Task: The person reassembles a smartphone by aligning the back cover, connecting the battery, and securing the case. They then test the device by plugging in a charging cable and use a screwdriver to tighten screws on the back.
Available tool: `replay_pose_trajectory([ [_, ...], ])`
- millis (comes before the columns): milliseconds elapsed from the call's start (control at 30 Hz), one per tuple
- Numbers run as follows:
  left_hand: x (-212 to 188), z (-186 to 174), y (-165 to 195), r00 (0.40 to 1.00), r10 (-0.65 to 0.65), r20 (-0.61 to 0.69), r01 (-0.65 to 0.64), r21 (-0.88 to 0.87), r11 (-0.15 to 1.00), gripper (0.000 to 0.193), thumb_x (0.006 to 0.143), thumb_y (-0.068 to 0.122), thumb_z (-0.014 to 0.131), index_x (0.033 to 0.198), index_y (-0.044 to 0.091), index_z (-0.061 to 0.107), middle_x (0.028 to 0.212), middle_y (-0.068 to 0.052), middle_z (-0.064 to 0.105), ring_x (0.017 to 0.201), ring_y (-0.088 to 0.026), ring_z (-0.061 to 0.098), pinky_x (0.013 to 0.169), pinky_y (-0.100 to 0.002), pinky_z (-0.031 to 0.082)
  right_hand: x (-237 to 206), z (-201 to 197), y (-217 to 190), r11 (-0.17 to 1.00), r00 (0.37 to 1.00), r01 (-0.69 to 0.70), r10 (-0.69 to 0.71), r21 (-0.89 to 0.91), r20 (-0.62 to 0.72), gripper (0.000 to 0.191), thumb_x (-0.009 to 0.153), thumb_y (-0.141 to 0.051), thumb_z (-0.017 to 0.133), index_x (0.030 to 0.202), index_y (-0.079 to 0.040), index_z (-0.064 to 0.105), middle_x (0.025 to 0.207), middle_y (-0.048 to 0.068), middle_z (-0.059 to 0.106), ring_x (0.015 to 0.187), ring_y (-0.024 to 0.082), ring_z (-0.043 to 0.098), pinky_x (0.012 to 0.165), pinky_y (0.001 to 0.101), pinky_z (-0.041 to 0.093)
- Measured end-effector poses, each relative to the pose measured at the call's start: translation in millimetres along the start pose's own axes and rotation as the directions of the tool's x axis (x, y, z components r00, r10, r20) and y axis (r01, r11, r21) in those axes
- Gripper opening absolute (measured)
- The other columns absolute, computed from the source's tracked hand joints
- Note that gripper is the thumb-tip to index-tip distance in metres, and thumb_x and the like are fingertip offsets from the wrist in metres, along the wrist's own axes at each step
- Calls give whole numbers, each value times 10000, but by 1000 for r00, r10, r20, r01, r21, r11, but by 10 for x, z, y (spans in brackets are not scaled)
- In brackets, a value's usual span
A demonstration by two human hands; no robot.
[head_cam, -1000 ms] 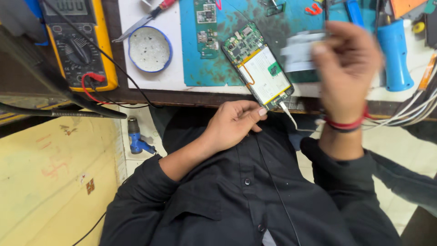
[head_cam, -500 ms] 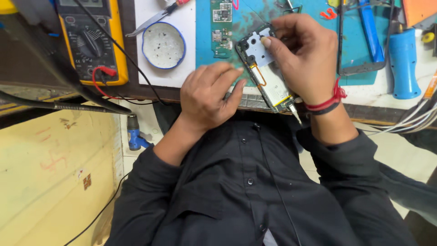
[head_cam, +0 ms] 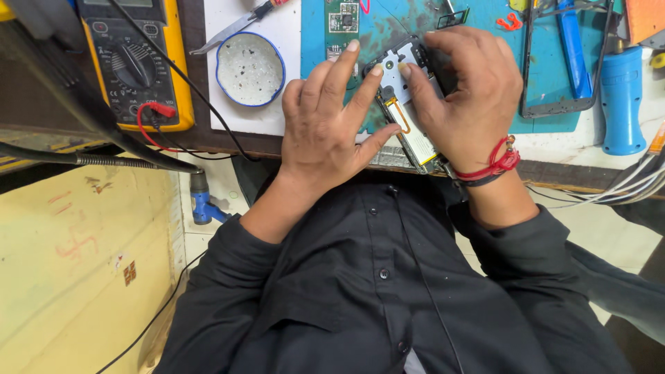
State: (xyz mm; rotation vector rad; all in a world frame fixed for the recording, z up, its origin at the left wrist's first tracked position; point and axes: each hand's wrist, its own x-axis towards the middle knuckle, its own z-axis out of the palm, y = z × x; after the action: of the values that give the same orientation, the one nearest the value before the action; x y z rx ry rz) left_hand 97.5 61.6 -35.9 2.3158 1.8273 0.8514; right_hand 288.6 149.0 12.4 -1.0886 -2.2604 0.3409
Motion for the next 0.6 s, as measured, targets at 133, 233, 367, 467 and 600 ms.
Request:
replay_pose_trajectory([
  [133, 32, 22, 3, 1000, -12, 4, 12, 46, 999, 646, 1043, 601, 720, 1450, 106, 643, 1614, -162, 382, 1411, -303, 401, 1123, -460, 302, -28, 24, 9, 998, 999, -39, 40, -50, 29, 320, 917, -83, 841, 1180, -41, 663, 1224, 99, 672, 1055, 306, 609, 895, 392, 498],
  [233, 54, 17, -2, 1000, -20, 13, 19, 48, 999, 627, 1064, 609, 689, 1443, 111, 644, 1621, -169, 378, 1427, -306, 399, 1138, -461, 297, -46, 35, 12, 997, 999, -25, 27, -70, 33, 330, 922, -85, 834, 1190, -33, 649, 1231, 111, 651, 1101, 320, 591, 927, 402, 492],
  [367, 60, -4, 10, 1000, -10, 21, 9, 58, 998, 695, 1081, 677, 602, 1467, 99, 632, 1615, -194, 374, 1432, -332, 386, 1171, -489, 278, -50, 31, 20, 997, 998, -40, 43, -69, 37, 303, 966, -103, 820, 1217, -43, 662, 1284, 102, 645, 1101, 306, 592, 961, 401, 494],
  [467, 59, -7, 14, 999, 2, 35, -5, 80, 997, 722, 1084, 700, 552, 1491, 108, 624, 1609, -205, 378, 1442, -338, 372, 1188, -508, 257, -61, 36, 15, 996, 998, -16, 21, -84, 65, 270, 1020, -121, 792, 1256, -47, 683, 1294, 84, 651, 1088, 296, 585, 938, 390, 485],
  [600, 63, 11, 4, 1000, 10, 25, -12, 85, 996, 727, 1099, 713, 533, 1488, 109, 638, 1621, -194, 374, 1473, -330, 350, 1207, -507, 250, -93, 57, 3, 987, 992, 37, -18, -155, 125, 279, 1044, -138, 732, 1299, -35, 687, 1292, 82, 641, 1107, 299, 574, 960, 413, 469],
])
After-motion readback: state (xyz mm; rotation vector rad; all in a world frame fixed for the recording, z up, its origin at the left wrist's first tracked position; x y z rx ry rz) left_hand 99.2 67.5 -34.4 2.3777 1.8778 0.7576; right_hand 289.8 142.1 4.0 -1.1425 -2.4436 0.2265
